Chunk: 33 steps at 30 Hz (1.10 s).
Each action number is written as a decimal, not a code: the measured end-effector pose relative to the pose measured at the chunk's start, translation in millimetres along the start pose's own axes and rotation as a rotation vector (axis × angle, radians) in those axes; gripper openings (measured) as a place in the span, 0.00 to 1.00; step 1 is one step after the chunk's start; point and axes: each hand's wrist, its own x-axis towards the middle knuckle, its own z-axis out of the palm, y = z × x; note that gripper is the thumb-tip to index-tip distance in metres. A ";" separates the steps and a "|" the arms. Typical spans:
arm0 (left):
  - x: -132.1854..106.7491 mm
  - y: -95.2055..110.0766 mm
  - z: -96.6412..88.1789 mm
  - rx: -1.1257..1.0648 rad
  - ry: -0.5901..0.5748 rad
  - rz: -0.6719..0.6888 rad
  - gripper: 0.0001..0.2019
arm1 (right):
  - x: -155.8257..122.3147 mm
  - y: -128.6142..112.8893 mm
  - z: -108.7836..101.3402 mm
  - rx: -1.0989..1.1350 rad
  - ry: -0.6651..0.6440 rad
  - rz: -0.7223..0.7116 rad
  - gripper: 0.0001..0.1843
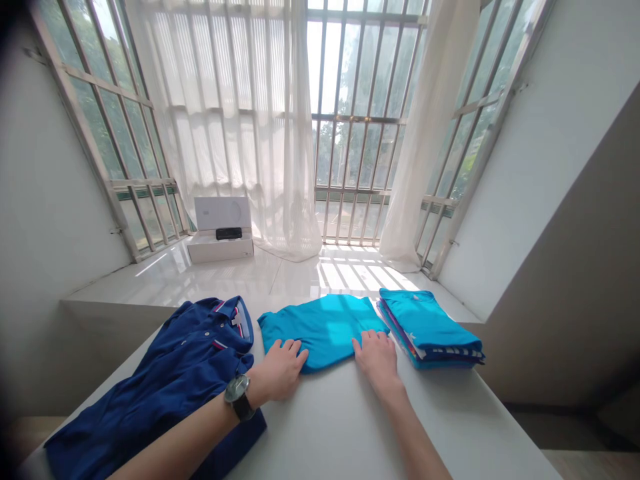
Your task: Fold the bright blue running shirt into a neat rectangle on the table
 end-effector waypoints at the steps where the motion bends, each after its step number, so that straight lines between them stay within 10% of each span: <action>1: 3.8 -9.5 -1.0 0.008 0.005 -0.022 0.22 | -0.9 0.9 -2.3 0.017 -0.007 -0.006 0.19; 8: 21.7 -50.1 -3.6 0.011 0.055 -0.134 0.20 | -6.8 -6.1 -17.8 0.154 -0.101 -0.060 0.23; 15: 15.7 -30.4 13.8 -0.100 0.239 -0.045 0.15 | -1.0 12.4 -10.4 0.140 -0.006 -0.011 0.17; 24: 16.3 -30.9 18.9 -0.155 0.369 -0.164 0.22 | -12.7 10.5 -27.4 0.363 -0.327 -0.118 0.24; 33: 20.7 -42.8 28.4 -0.228 0.296 -0.187 0.20 | -49.5 -54.0 -44.7 0.975 -0.962 -0.346 0.16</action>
